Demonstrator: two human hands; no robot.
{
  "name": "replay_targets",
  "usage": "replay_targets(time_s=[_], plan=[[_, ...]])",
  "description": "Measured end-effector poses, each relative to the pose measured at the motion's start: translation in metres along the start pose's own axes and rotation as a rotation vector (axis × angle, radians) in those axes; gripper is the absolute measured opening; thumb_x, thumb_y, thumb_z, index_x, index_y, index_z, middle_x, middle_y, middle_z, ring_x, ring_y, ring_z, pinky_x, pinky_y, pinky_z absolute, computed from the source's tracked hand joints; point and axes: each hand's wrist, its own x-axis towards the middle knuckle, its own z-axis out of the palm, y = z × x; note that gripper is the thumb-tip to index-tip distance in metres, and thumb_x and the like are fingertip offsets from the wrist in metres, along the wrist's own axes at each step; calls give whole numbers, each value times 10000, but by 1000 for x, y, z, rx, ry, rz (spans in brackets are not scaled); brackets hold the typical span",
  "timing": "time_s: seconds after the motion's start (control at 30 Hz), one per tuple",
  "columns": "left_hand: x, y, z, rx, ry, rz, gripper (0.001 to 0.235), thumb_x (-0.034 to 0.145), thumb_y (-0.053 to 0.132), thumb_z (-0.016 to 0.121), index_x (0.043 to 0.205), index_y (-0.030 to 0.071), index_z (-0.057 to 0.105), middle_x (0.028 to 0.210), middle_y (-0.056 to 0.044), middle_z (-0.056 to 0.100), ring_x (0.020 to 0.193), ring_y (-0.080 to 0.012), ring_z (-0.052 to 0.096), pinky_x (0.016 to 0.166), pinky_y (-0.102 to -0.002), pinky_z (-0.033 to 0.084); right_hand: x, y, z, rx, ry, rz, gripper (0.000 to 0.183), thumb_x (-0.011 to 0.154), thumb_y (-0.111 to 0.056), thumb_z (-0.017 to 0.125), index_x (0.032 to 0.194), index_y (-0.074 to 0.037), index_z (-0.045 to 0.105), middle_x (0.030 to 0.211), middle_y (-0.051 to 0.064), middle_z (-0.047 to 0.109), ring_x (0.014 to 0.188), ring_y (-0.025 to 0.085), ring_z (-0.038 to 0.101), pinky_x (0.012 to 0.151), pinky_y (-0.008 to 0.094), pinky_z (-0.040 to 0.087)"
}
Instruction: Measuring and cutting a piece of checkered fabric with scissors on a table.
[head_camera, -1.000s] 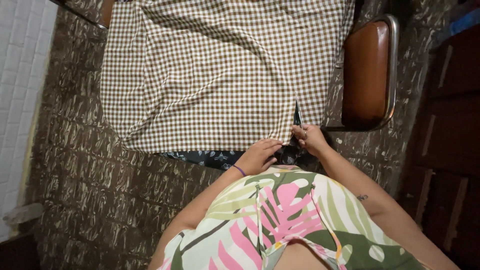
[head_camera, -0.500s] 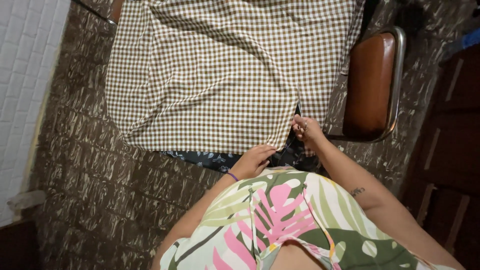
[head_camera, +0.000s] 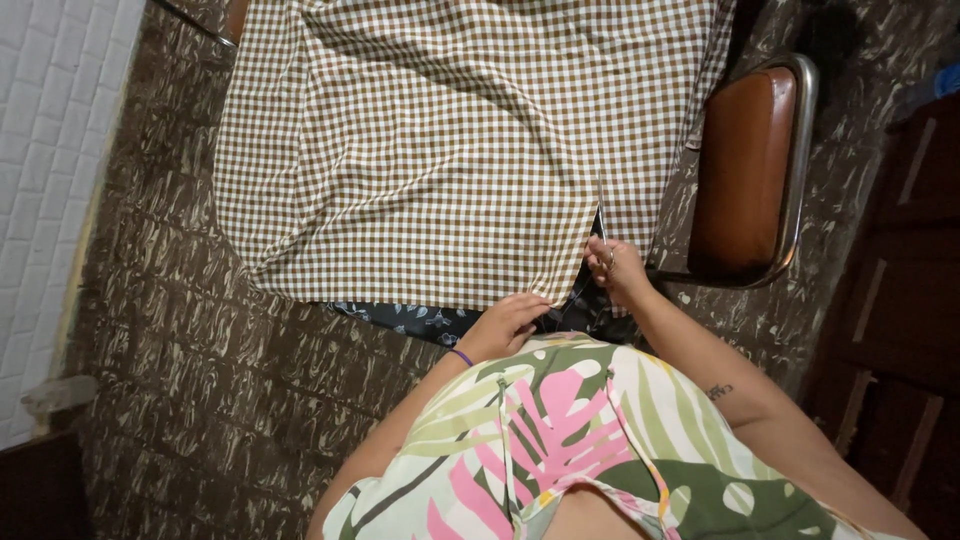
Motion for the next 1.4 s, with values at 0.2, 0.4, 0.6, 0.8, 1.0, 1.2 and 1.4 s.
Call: replay_targets(time_s=[0.2,0.4,0.6,0.8,1.0,1.2,1.4], plan=[[-1,1,-1,8,-5,-11,424,1015,70,652,1431,-13,659,1424,-179,699,1355,-414,632,1181,-553,468,6,3,-3,5,4,4,397,1006,-373,851,956,-2,720,568,18,494,317,50,427,288,201,315],[1,2,-1,18,3,6,411,1008,70,665,1411,-9,670,1396,-171,715,1339,-403,647,1164,-547,490,9,4,-7,-37,23,2,367,1004,-334,860,962,4,723,581,28,501,338,68,478,305,207,342],[0,-2,1,-4,-8,8,393,1019,68,645,1400,-22,674,1390,-183,719,1330,-406,650,1160,-554,488,8,-2,-1,-22,18,15,267,1006,-216,842,963,10,707,563,12,475,348,60,468,324,186,336],[-3,0,1,9,-2,-30,406,1004,58,664,1403,-12,680,1405,-177,715,1351,-402,641,1181,-540,477,18,-5,-4,1,11,26,371,1026,-379,826,983,-31,707,578,0,518,341,52,459,301,186,317],[-1,12,-7,-12,-4,-41,412,991,4,664,1401,-33,677,1385,-201,721,1324,-417,654,1158,-553,493,34,-17,-3,-9,-33,-16,480,1026,-526,791,993,-53,713,571,9,470,361,64,437,313,197,292],[-5,6,-4,-9,9,-28,413,996,37,650,1405,-15,678,1386,-189,722,1314,-419,658,1147,-559,491,56,-29,-1,-32,-63,-55,435,1069,-465,738,977,-41,710,565,19,500,345,80,442,297,203,300],[-2,11,-6,-19,30,-27,395,1009,16,618,1396,-14,689,1378,-177,733,1313,-403,667,1137,-543,503,54,-36,-1,-17,-62,-37,480,1042,-501,784,981,-29,718,595,31,532,363,67,436,305,193,316]])
